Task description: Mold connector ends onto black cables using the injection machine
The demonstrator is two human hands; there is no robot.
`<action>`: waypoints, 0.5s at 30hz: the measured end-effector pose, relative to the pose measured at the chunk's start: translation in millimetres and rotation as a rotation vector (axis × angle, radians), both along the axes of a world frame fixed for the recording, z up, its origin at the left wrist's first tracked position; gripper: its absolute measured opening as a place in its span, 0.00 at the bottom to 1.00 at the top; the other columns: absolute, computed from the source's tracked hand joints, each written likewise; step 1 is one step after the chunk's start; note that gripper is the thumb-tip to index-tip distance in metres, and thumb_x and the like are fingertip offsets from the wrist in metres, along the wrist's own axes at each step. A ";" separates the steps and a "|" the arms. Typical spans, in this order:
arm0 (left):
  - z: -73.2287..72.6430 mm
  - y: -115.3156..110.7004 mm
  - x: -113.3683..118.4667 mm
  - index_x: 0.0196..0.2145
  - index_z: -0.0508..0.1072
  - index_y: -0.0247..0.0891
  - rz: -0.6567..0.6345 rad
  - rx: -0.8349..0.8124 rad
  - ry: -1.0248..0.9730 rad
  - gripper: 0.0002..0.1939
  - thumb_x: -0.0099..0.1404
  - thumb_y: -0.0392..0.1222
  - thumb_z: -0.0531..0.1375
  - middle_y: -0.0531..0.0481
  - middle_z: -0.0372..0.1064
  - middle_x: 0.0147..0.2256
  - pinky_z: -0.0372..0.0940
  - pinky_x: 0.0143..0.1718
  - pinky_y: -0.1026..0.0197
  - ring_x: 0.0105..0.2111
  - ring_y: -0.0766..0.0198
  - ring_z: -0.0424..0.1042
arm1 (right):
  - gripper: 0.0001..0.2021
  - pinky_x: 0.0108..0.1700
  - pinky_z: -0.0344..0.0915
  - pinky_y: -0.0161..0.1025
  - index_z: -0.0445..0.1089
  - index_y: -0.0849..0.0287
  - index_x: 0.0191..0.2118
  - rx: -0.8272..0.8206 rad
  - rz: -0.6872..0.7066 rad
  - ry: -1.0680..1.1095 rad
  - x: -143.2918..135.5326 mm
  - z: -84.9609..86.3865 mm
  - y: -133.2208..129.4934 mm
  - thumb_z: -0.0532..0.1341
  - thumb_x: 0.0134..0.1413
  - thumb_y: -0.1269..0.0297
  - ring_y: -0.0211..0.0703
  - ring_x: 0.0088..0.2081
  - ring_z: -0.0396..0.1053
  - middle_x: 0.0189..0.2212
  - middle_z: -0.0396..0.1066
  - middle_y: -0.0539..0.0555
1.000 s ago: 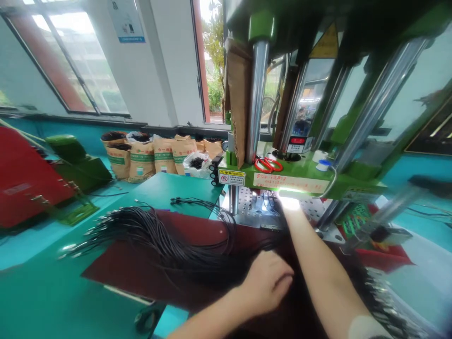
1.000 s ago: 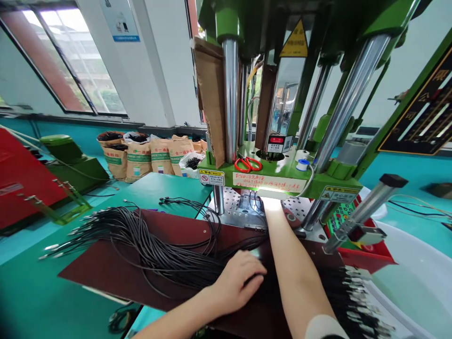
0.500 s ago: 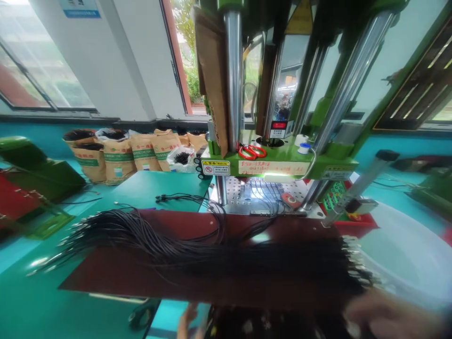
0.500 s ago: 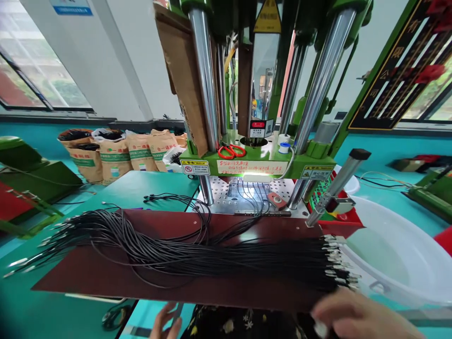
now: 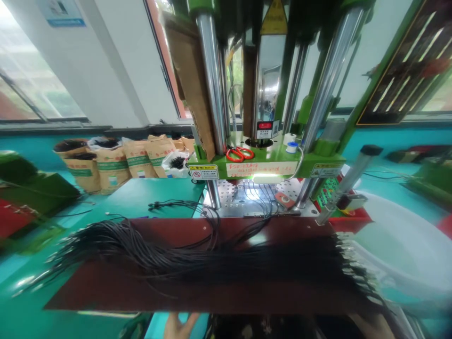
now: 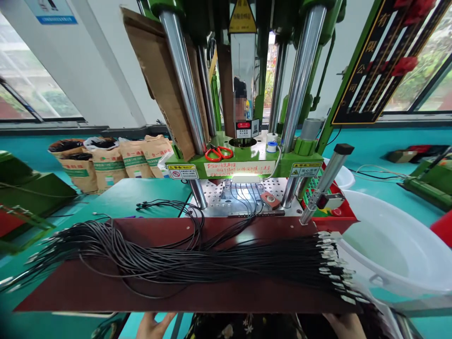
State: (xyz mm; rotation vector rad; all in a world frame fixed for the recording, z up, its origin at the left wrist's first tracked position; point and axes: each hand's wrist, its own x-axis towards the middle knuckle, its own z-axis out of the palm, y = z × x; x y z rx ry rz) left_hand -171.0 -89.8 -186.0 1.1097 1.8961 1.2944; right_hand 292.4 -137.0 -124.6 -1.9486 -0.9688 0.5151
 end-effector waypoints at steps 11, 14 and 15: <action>-2.9 2.3 -7.3 0.30 0.72 0.34 -0.008 -0.069 0.049 0.27 0.38 0.59 0.61 0.43 0.72 0.29 0.58 0.49 0.44 0.44 0.40 0.67 | 0.13 0.47 0.65 0.56 0.67 0.52 0.21 -0.061 -0.016 0.147 2.9 -1.8 -5.3 0.61 0.23 0.52 0.68 0.41 0.69 0.25 0.73 0.60; 4.8 5.0 -9.5 0.29 0.72 0.34 -0.029 -0.100 0.040 0.29 0.34 0.59 0.63 0.44 0.72 0.27 0.61 0.46 0.44 0.40 0.40 0.69 | 0.17 0.46 0.66 0.55 0.69 0.50 0.30 0.001 -0.063 0.037 4.0 -12.8 -6.7 0.60 0.27 0.50 0.67 0.45 0.67 0.30 0.73 0.59; 8.4 5.4 -8.8 0.29 0.72 0.35 -0.025 -0.097 0.039 0.29 0.33 0.59 0.63 0.44 0.72 0.26 0.62 0.44 0.44 0.39 0.41 0.69 | 0.18 0.44 0.67 0.54 0.69 0.46 0.32 0.012 -0.059 -0.013 5.2 -16.5 -6.9 0.60 0.28 0.50 0.66 0.47 0.65 0.32 0.73 0.58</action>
